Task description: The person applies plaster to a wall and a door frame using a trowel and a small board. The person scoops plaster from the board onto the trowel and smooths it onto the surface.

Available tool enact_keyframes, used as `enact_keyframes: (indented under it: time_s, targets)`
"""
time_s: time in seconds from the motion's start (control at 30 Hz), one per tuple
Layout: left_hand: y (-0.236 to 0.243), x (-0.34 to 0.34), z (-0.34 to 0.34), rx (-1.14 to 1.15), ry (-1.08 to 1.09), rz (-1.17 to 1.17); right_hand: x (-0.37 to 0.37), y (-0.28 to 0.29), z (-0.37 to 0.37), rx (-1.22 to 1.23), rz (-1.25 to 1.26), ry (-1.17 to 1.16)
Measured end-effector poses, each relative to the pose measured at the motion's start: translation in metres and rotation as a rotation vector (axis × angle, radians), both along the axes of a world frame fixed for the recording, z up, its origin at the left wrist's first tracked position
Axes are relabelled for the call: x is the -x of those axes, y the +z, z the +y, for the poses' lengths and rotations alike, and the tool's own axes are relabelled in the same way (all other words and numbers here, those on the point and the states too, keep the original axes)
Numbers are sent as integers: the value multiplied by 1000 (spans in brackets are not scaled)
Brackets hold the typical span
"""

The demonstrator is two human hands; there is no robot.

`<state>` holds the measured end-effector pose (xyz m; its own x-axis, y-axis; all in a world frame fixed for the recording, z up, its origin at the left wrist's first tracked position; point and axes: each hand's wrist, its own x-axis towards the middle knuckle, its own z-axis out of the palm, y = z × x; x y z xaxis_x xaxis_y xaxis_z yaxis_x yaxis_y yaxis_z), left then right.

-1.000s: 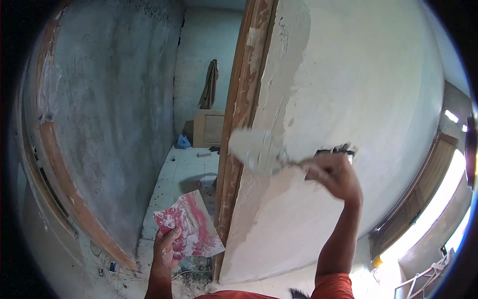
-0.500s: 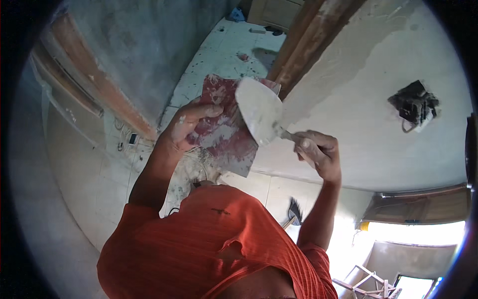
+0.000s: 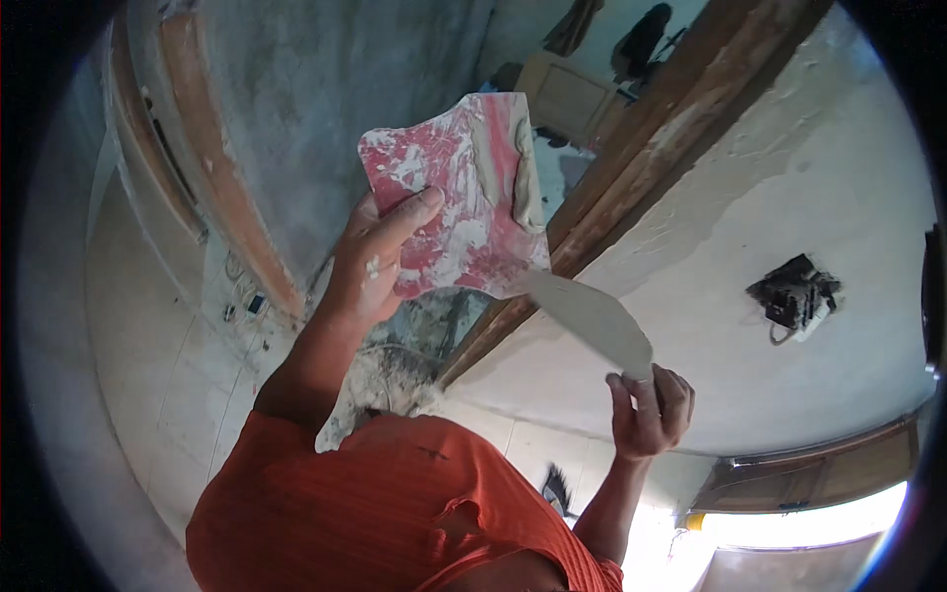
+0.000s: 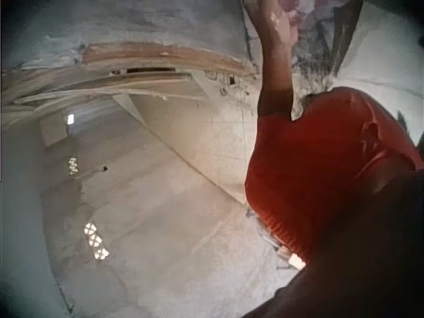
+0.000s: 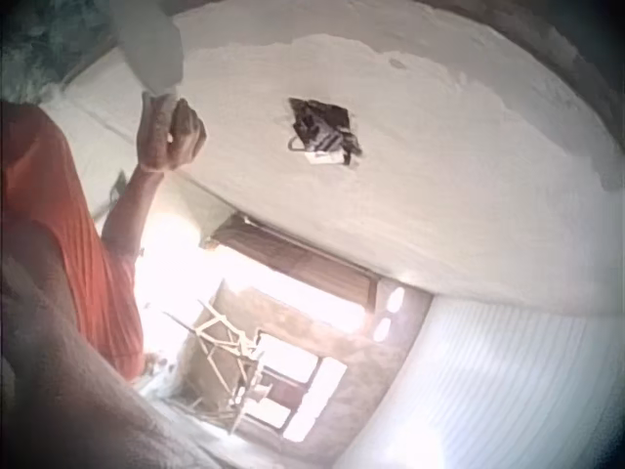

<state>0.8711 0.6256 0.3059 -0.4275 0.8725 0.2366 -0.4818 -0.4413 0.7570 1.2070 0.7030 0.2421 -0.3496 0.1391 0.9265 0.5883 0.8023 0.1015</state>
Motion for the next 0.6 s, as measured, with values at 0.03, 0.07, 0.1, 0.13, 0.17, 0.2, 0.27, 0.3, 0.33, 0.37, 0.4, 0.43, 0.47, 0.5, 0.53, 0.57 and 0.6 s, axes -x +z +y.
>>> enact_keyframes:
  time_s: [0.03, 0.07, 0.1, 0.13, 0.17, 0.2, 0.27, 0.3, 0.33, 0.37, 0.4, 0.43, 0.47, 0.5, 0.53, 0.57, 0.6]
  targets:
    - [10, -5, -1, -52, 13, 14, 11, 7, 1, -104, -14, -41]
    - [17, -9, 0, -76, 22, 47, 17, 13, 8, -147, -20, -54]
    - [18, -12, 3, -106, -7, 53, 19, 19, 14, -198, -30, -83]
    - [20, -14, 5, -158, -36, 123, 21, 26, 21, -226, -22, -108]
    - [24, -16, 8, -212, -64, 193, 21, 36, 30, -270, 2, -108]
    - [27, -14, 5, -215, -106, 308, 21, 46, 37, -316, 31, -102]
    - [38, -6, 0, -261, -173, 355, 24, 84, 48, -383, 83, -75]
    - [40, -4, -2, -279, -227, 389, 21, 102, 49, -425, 118, -30]
    - [36, 2, -3, -192, -252, 376, 18, 121, 48, -453, 115, -17]
    - [36, -2, -8, -178, -284, 401, 5, 145, 34, -545, 129, -59]
    - [26, 5, -8, -122, -294, 413, 5, 159, 36, -539, 137, -55]
    - [23, 8, -8, -104, -277, 458, 7, 176, 41, -539, 158, -37]
    - [20, -1, -1, -121, -266, 350, 2, 198, 44, -513, 177, -5]
    - [21, -9, 1, -132, -248, 251, -1, 226, 49, -598, 201, -7]
    - [23, -14, 8, -202, -298, 234, -14, 256, 38, -432, 268, -46]
    - [20, -9, 3, -224, -286, 223, -15, 274, 39, -218, 351, -15]
    - [21, -11, 4, -260, -304, 234, -23, 311, 28, -297, 264, -95]
